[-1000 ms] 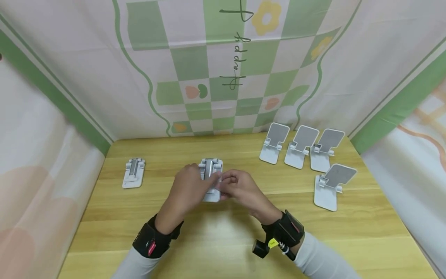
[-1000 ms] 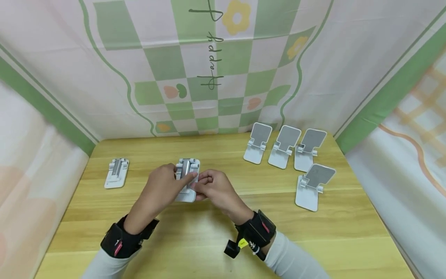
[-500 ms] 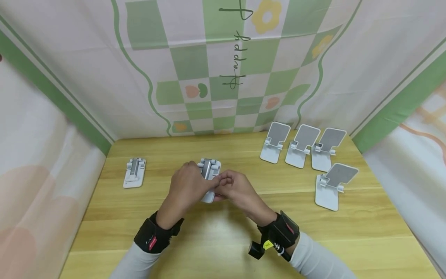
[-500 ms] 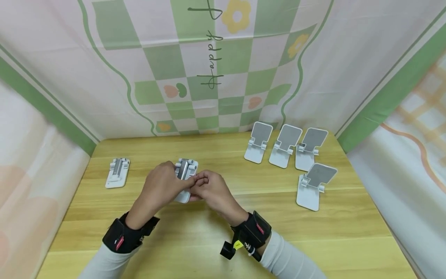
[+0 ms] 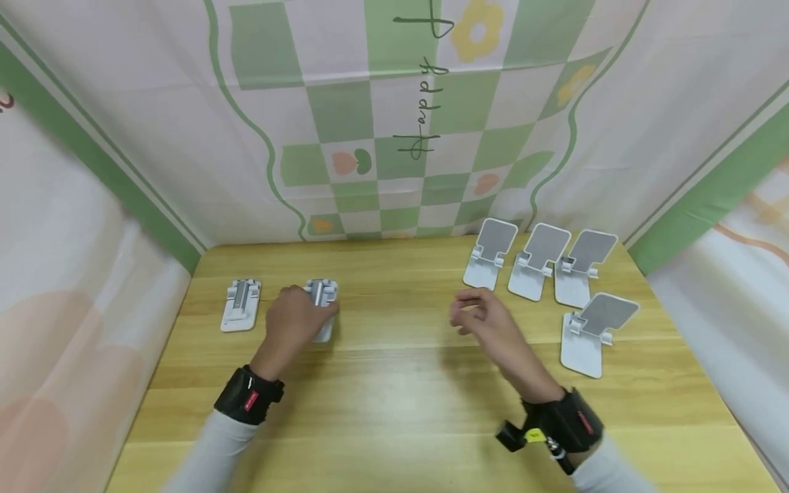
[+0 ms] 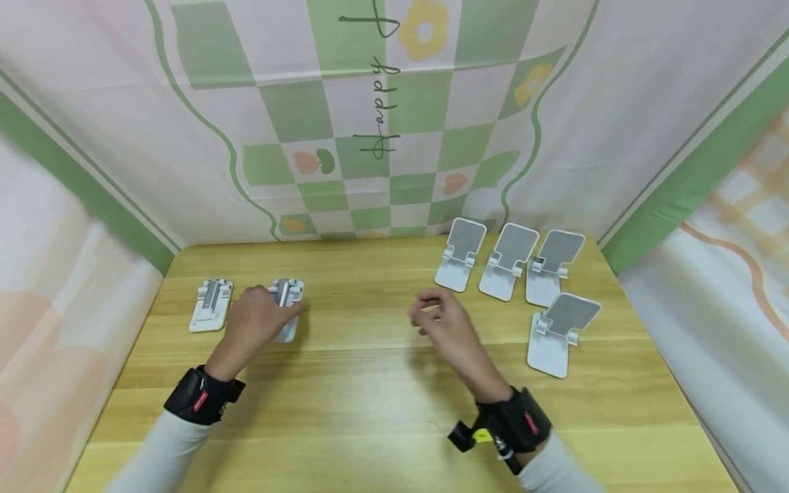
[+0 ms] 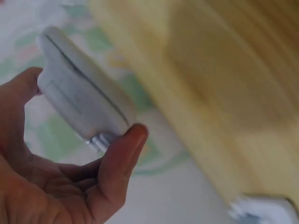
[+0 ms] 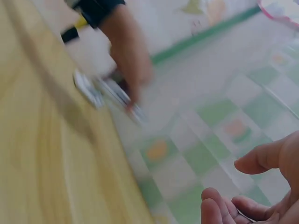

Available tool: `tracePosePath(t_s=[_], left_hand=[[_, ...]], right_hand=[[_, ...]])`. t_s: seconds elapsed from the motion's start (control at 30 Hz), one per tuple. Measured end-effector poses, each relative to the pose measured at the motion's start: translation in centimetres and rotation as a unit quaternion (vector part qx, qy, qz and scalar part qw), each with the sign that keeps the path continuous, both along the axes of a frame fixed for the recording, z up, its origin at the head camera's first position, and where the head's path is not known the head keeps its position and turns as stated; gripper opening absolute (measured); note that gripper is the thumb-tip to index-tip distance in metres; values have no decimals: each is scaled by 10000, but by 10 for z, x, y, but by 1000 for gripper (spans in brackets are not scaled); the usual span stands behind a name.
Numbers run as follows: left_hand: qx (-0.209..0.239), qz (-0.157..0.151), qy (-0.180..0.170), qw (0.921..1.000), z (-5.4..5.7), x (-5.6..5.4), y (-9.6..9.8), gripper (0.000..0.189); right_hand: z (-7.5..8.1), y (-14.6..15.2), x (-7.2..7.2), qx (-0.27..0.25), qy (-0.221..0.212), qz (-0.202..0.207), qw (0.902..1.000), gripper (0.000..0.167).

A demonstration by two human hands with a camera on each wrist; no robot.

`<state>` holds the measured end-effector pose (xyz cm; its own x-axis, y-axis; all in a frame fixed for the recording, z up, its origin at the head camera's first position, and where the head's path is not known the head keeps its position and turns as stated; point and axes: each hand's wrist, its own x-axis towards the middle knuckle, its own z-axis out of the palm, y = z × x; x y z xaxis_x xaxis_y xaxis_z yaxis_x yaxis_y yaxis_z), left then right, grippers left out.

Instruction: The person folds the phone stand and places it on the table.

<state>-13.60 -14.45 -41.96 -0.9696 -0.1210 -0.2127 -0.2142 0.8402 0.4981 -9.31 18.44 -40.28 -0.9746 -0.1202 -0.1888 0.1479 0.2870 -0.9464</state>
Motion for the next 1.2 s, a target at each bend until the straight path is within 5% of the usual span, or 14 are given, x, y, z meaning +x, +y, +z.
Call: tracePosePath(t_s=[0.13,0.23,0.33,0.43,0.53,0.6,0.77,0.93,1.2], left_hand=[[-331,132,159,9992,-17,-15,-30,52],[-494,275,315,9979,-27,-23,-48,55],[-552,393,300,9973,-32,-27,-60,55],[-517,410,194,9976,-36,-28,-68,52],[-486,370,122,9981,-40,-29,-72,51],[-521,359,88,9980,-43,-29,-75,51],[-667,377,-110,9970,-51,-32,-77,50],[-903,320,-266,9950,-55,-37,-74,47],[-953,300,-170,9948,-52,-38,-71,48]], right_hand=[[6,46,5,646,313,-587,9957,41],[11,78,12,1348,676,-1114,9823,41],[14,106,19,2150,1147,-1633,9560,37],[17,131,22,3008,1738,-1851,9193,32],[16,151,22,3780,2089,-1604,8875,36],[12,162,20,4121,2207,-1270,8748,40],[-1,179,15,4396,2423,-629,8626,39],[-6,187,12,4481,2721,-638,8492,31],[-2,199,1,4525,2600,-501,8515,24]])
